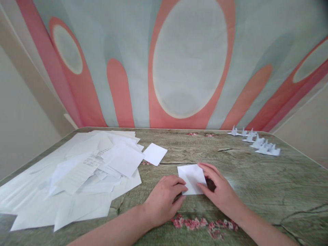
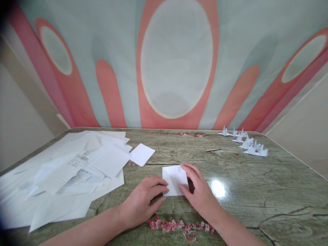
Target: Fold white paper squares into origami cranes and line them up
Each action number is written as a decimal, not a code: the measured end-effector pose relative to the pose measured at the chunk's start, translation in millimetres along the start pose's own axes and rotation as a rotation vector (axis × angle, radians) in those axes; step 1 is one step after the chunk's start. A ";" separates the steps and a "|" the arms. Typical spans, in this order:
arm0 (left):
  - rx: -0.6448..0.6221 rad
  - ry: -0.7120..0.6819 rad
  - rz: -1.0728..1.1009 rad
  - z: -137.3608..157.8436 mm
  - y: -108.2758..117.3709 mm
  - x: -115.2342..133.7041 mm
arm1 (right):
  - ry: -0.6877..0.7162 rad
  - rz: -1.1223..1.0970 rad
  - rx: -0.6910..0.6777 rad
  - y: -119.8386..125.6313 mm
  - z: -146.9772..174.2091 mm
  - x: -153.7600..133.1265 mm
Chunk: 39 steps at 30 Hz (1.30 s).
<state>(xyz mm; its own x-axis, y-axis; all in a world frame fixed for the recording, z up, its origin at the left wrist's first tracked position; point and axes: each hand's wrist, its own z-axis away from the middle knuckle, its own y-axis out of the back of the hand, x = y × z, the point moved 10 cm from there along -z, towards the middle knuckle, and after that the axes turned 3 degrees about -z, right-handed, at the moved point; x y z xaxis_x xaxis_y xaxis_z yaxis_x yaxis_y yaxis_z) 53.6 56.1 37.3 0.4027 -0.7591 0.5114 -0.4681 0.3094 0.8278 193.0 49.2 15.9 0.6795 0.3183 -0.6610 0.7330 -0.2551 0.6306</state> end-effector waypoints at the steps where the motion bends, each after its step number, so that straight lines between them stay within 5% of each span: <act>1: -0.006 -0.005 0.006 0.3 -0.3 0.8 | -0.031 -0.022 0.016 0.1 0.0 4.7; 8: -0.022 0.052 0.086 -0.5 3.9 -2.0 | -0.166 -0.100 -0.013 -5.7 -1.0 16.1; 17: 0.091 0.264 -0.072 -32.2 22.2 -48.1 | -0.160 -0.060 -0.063 -10.0 -0.1 17.3; 28: 0.105 0.218 0.029 -43.0 11.0 -70.4 | -0.099 0.001 -0.125 -10.7 -0.2 5.6; 39: 0.135 0.188 0.066 -42.1 13.7 -64.7 | -0.087 -0.022 -0.116 -8.1 -0.8 3.5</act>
<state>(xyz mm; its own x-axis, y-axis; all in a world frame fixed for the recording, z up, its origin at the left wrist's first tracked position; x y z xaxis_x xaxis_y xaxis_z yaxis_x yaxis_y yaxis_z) 54.3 133.6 25.3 0.5009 -0.6158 0.6082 -0.5946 0.2658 0.7589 189.4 53.2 8.9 0.6675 0.2407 -0.7047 0.7423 -0.1405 0.6552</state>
